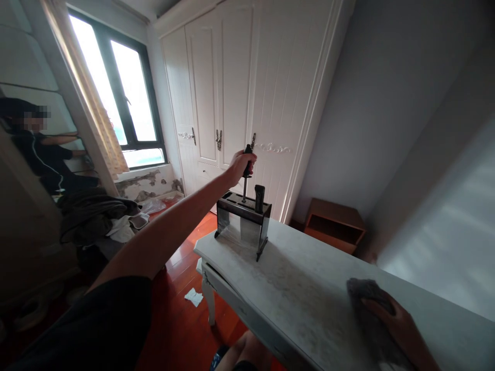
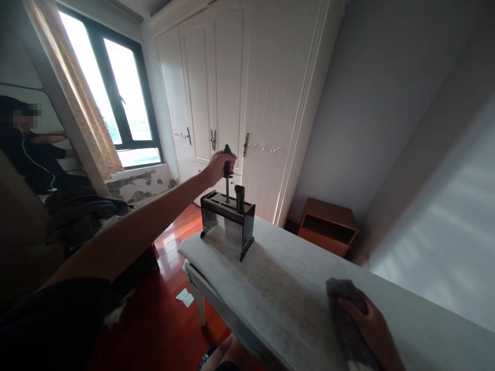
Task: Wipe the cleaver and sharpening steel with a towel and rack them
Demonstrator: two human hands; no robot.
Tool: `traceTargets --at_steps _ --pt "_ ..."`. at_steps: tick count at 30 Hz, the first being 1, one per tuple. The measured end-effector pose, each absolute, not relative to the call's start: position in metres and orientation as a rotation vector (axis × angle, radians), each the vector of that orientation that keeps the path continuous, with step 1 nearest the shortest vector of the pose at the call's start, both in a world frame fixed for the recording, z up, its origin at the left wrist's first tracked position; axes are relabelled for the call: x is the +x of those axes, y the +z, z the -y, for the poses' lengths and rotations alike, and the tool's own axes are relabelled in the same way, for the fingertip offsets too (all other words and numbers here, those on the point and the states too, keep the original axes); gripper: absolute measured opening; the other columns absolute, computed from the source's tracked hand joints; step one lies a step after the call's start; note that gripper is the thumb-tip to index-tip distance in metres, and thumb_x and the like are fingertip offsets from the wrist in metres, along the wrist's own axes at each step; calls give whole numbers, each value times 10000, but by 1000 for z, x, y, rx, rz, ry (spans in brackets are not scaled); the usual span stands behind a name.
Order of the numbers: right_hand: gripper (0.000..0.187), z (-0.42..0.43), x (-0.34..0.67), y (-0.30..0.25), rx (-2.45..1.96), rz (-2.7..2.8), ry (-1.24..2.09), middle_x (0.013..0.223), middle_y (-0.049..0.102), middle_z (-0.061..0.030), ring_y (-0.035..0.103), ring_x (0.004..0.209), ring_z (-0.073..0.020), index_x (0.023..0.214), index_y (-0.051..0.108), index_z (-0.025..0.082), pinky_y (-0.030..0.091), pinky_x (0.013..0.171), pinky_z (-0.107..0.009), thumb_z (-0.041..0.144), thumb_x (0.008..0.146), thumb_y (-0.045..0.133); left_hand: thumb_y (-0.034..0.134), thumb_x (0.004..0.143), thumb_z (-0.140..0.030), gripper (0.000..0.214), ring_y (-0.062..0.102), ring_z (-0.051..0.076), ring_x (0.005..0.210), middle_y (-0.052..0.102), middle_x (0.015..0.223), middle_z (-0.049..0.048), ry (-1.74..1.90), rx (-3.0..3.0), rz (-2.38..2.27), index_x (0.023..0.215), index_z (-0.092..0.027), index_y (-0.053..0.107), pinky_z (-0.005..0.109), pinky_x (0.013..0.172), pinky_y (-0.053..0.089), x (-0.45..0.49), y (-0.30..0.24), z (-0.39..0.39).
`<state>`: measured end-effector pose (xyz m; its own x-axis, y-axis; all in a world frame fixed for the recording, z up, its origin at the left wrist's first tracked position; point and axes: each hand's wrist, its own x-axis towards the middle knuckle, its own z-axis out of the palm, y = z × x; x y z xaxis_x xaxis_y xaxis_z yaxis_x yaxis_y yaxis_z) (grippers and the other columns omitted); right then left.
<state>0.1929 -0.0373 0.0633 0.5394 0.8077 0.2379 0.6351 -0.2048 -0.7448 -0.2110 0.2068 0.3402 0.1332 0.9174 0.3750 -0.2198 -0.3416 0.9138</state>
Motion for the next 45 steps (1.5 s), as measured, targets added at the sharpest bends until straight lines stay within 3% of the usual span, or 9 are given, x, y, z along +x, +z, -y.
traceTargets --at_steps 4,13,17,26,32,38,45 --pt "572 -1 114 69 -1790 1190 506 891 759 -70 700 877 -337 952 665 209 549 792 -414 631 566 635 538 554 -132 138 420 90 438 436 490 -44 1442 1417 -726 687 -171 539 243 449 369 -210 341 -205" --pt "477 -78 -13 61 -1583 1213 767 958 716 -66 656 893 -291 1050 616 186 503 772 -365 529 720 598 552 576 -122 134 420 87 430 437 492 -48 1452 1384 -719 700 -169 539 234 446 361 -214 347 -201" --pt "467 -93 -25 55 -1568 1189 747 964 712 -65 652 894 -288 1025 631 187 488 798 -364 524 702 620 557 576 -115 121 424 88 425 441 488 -43 1421 1392 -670 687 -163 547 236 445 372 -218 364 -205" --pt "499 -94 -21 50 -1516 1073 805 830 702 -53 650 784 -268 948 641 177 488 676 -340 576 650 658 593 584 -112 100 373 91 412 423 480 -25 1434 1375 -554 592 -180 521 256 437 336 -224 433 -209" --pt "469 -92 -21 51 -1487 1075 805 810 695 -45 650 778 -268 928 661 176 487 670 -340 556 654 685 588 642 -144 138 317 73 397 390 480 -39 1626 1361 -552 571 -189 479 245 434 292 -235 472 -187" --pt "522 -93 -18 50 -1481 1069 811 828 717 -53 658 796 -273 949 681 171 497 680 -339 581 627 705 533 699 -66 130 344 61 400 376 496 -44 1706 1455 -474 614 -163 514 224 450 281 -237 445 -124" --pt "484 -95 -16 49 -1488 1122 760 811 721 -59 667 772 -275 934 687 176 504 654 -341 561 640 674 571 646 -78 109 376 62 419 397 515 -50 1634 1283 -286 640 -177 526 227 429 303 -221 390 -62"
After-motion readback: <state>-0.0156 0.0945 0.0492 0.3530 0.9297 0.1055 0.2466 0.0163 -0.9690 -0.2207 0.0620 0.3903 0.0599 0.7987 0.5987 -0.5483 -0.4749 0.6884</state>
